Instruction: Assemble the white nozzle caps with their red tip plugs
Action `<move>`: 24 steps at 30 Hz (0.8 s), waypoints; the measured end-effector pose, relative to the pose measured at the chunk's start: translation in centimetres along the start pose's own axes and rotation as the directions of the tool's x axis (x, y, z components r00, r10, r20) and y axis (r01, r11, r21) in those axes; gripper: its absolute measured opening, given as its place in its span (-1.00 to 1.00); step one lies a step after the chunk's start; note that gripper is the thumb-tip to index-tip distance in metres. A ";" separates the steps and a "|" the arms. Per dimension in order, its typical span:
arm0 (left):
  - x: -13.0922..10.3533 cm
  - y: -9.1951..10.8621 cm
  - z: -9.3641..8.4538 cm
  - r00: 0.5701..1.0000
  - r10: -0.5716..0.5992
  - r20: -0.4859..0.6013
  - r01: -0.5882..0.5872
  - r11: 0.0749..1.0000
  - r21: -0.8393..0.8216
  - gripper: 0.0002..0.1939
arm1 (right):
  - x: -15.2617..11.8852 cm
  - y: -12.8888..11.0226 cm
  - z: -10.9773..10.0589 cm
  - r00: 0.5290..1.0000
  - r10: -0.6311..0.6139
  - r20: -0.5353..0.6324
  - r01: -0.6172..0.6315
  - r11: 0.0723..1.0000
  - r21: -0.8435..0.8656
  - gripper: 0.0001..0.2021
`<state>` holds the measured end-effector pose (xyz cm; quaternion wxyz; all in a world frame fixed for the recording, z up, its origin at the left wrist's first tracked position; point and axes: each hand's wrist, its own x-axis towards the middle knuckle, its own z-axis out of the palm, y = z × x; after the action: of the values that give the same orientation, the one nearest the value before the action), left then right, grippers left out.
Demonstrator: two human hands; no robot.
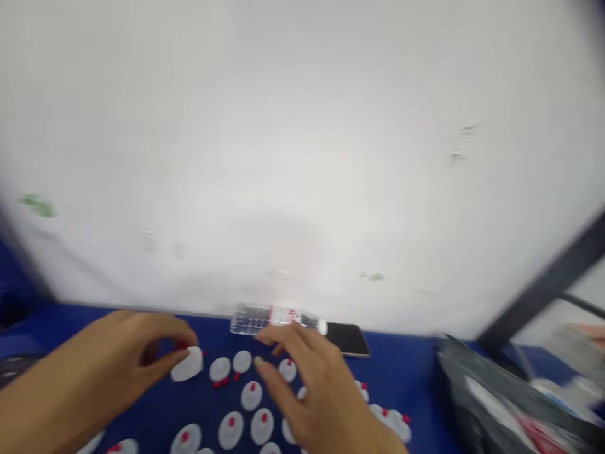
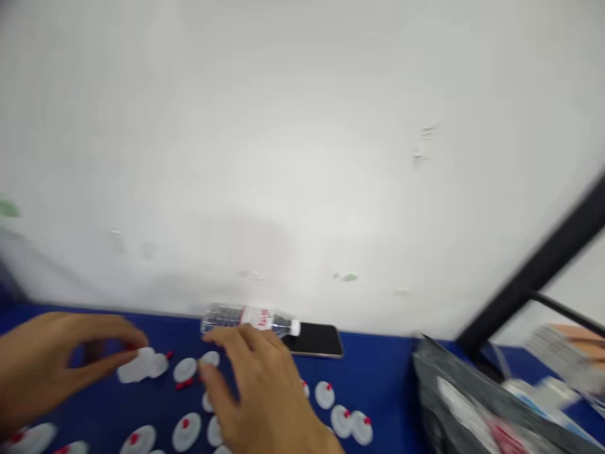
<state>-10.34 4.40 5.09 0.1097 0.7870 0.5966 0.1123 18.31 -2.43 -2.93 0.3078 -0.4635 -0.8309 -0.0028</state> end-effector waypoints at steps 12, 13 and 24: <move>-0.1 -0.1 3.2 0.973 -0.066 0.223 0.006 0.965 0.263 -0.69 | 6.3 -1.0 0.6 0.921 0.116 0.371 -0.131 0.991 0.015 -0.69; 0.0 -0.1 3.5 0.971 -0.065 0.230 0.003 0.966 0.260 -0.68 | 6.9 -1.1 0.9 0.914 0.127 0.386 -0.137 0.991 -0.002 -0.67; 0.3 -2.4 7.1 0.970 0.066 0.235 -0.103 0.983 0.151 -0.55 | 9.1 0.0 4.1 0.871 0.247 0.424 -0.226 0.969 -0.101 -0.85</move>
<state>-10.27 5.04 -2.42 0.1084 0.8258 0.5529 -0.0236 12.71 5.76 -1.55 0.1020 -0.5579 -0.8151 0.1183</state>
